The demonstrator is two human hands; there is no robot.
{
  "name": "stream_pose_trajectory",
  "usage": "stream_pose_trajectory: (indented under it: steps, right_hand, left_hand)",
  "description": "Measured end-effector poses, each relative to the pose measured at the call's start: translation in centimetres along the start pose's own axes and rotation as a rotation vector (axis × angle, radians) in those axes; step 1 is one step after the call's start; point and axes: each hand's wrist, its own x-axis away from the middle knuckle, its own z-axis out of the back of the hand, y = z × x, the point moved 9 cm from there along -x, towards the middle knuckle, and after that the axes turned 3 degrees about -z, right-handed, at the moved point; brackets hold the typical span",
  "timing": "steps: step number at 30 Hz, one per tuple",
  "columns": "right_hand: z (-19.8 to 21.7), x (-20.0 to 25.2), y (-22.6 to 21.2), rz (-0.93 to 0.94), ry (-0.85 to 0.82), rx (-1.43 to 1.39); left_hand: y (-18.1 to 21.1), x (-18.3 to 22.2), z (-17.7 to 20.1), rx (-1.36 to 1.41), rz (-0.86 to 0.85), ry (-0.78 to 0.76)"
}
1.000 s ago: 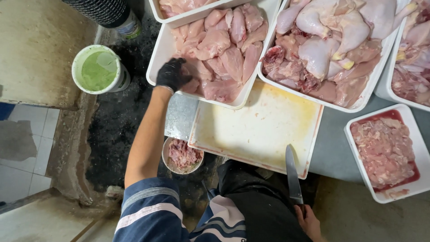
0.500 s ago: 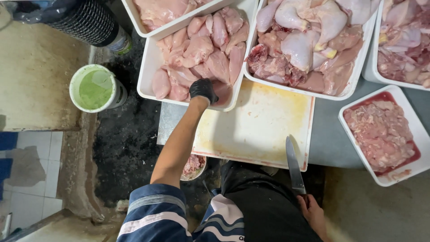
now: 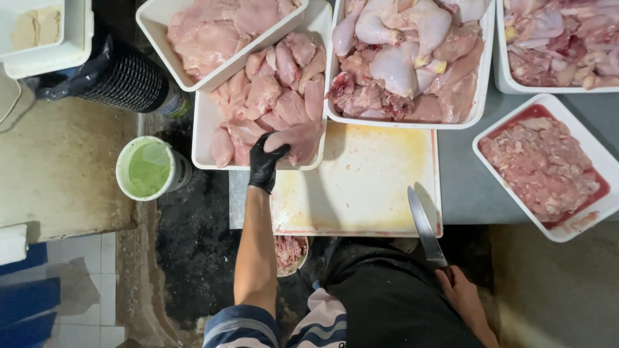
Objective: A person wearing black gloves is cutting and trimming chicken breasts on a white cutting board in a food processing area.
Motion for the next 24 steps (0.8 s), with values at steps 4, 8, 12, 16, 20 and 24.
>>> stream_pose_trajectory:
  steps: [4,8,12,16,20,24]
  right_hand:
    - [0.1,-0.6,0.8,0.032,-0.001,0.016]
    - [0.8,-0.7,0.8,0.091,0.032,-0.034]
    - [2.5,2.0,-0.8,0.132,0.06,-0.144]
    - [2.6,2.1,0.1,0.073,0.037,-0.115]
    - [3.0,2.5,0.5,0.079,0.118,-0.154]
    - [3.9,4.1,0.0,0.05,0.09,-0.141]
  left_hand:
    - [2.6,0.4,-2.7,0.295,-0.101,-0.135]
    - [-2.1,2.3,-7.9,0.585,0.251,0.064]
    - [-5.5,3.9,-12.4,0.05,0.267,0.224]
    - [-5.4,4.9,-21.8,-0.575,-0.042,-0.323]
    - [-11.8,11.0,-28.9,-1.311,-0.181,-0.975]
    - [-17.2,15.7,-29.6,-1.277,-0.689,-0.816]
